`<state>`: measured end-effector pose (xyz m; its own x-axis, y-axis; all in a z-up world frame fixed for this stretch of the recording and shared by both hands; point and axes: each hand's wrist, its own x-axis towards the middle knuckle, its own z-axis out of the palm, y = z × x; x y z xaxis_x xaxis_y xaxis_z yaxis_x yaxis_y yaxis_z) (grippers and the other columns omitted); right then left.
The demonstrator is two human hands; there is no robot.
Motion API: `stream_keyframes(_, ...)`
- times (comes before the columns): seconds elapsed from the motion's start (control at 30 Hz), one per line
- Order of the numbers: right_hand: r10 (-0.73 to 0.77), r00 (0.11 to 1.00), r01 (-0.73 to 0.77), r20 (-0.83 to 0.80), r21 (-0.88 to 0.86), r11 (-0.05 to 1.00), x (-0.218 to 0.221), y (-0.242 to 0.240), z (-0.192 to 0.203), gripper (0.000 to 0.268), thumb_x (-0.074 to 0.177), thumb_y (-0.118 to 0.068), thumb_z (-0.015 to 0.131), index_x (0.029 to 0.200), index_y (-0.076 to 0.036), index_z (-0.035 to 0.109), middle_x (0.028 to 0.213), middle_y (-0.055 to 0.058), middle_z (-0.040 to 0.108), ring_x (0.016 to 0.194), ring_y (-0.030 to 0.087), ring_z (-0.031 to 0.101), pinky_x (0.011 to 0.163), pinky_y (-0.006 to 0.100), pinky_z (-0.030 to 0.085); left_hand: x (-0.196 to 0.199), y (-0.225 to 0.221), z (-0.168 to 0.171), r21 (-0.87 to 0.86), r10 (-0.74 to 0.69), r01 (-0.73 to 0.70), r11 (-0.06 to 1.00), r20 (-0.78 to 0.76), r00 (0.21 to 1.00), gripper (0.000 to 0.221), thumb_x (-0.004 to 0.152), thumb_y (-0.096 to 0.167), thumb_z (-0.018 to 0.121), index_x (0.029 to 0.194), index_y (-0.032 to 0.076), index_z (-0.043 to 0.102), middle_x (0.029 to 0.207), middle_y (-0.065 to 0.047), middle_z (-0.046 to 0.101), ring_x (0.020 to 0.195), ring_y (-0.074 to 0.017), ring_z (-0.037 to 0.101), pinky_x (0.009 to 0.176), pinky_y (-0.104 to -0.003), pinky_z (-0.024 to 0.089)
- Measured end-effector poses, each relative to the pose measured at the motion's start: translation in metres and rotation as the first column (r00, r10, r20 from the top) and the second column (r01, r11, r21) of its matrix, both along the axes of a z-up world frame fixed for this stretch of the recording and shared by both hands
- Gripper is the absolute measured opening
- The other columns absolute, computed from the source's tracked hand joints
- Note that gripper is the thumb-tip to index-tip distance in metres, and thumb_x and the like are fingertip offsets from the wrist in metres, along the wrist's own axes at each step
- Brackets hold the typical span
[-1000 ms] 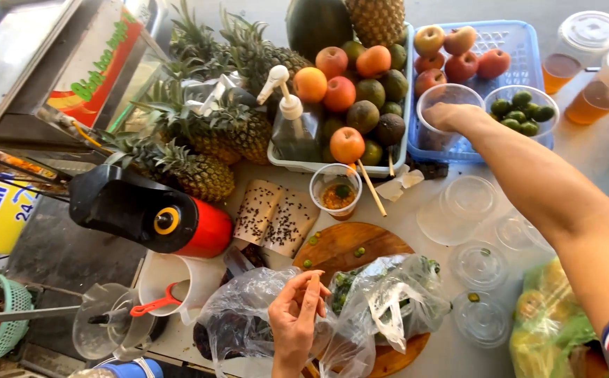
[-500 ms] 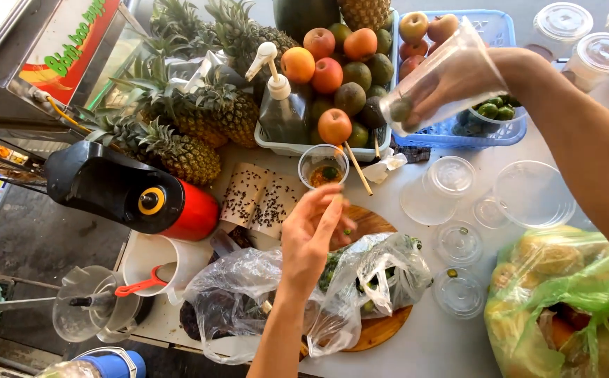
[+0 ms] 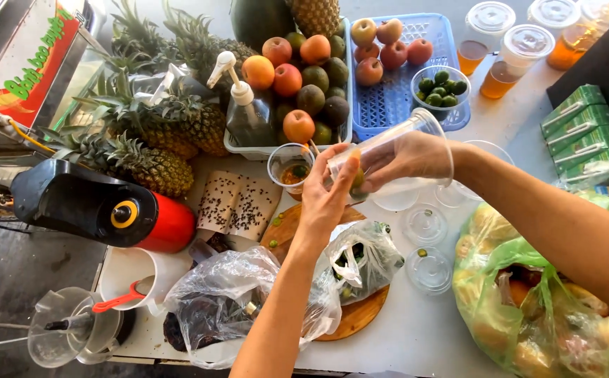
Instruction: Sorting and transferring small green fruits from a plastic bag into containers at a food stall.
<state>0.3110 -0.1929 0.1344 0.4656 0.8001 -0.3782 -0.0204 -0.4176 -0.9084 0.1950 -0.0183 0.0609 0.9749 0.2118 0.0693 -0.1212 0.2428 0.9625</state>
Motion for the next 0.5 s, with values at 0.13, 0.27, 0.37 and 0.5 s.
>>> stream_keyframes(0.13, -0.006, 0.990, -0.011, 0.144, 0.112, 0.994, 0.019, -0.017, 0.008, 0.054, 0.079, -0.013, 0.082, 0.131, -0.006, 0.071, 0.104, 0.006, 0.082, 0.089, 0.009, 0.074, 0.084, 0.027, 0.059, -0.001, 0.018, 0.010, -0.151, -0.005, -0.007, 0.988, -0.077, 0.997, 0.064, 0.092, 0.043, 0.070, 0.141, 0.007, 0.052, 0.117, -0.011, 0.069, 0.094, -0.0177, 0.070, 0.073, -0.033, 0.061)
stream_keyframes(0.27, -0.173, 0.935, 0.132, 0.310, 0.150, 0.980, 0.064, -0.057, 0.015, 0.051, 0.080, -0.010, 0.082, 0.130, -0.005, 0.074, 0.104, 0.008, 0.080, 0.089, 0.010, 0.071, 0.083, 0.027, 0.058, -0.009, 0.044, 0.008, -0.125, 0.069, -0.080, 0.989, -0.090, 0.994, 0.066, 0.093, 0.046, 0.067, 0.144, 0.008, 0.050, 0.123, -0.013, 0.067, 0.098, -0.0191, 0.072, 0.077, -0.034, 0.063)
stream_keyframes(0.37, -0.281, 0.872, 0.242, 0.400, 0.146, 0.959, 0.117, -0.081, 0.002, 0.047, 0.079, -0.013, 0.083, 0.125, -0.007, 0.075, 0.108, 0.007, 0.078, 0.094, 0.008, 0.072, 0.089, 0.025, 0.058, -0.023, 0.048, 0.013, -0.133, 0.115, -0.125, 0.983, -0.085, 0.990, 0.069, 0.095, 0.051, 0.065, 0.146, 0.008, 0.047, 0.127, -0.015, 0.066, 0.103, -0.0203, 0.072, 0.082, -0.036, 0.065)
stream_keyframes(0.5, 0.053, 0.511, 0.376, 0.858, -0.279, 0.884, 0.191, -0.088, -0.044, 0.050, 0.083, -0.026, 0.086, 0.131, -0.020, 0.075, 0.109, 0.012, 0.079, 0.090, 0.023, 0.074, 0.088, 0.036, 0.059, -0.036, 0.041, 0.022, -0.212, 0.085, -0.104, 0.972, -0.096, 0.992, 0.073, 0.095, 0.058, 0.058, 0.147, 0.009, 0.044, 0.123, -0.014, 0.065, 0.099, -0.0240, 0.072, 0.081, -0.037, 0.065)
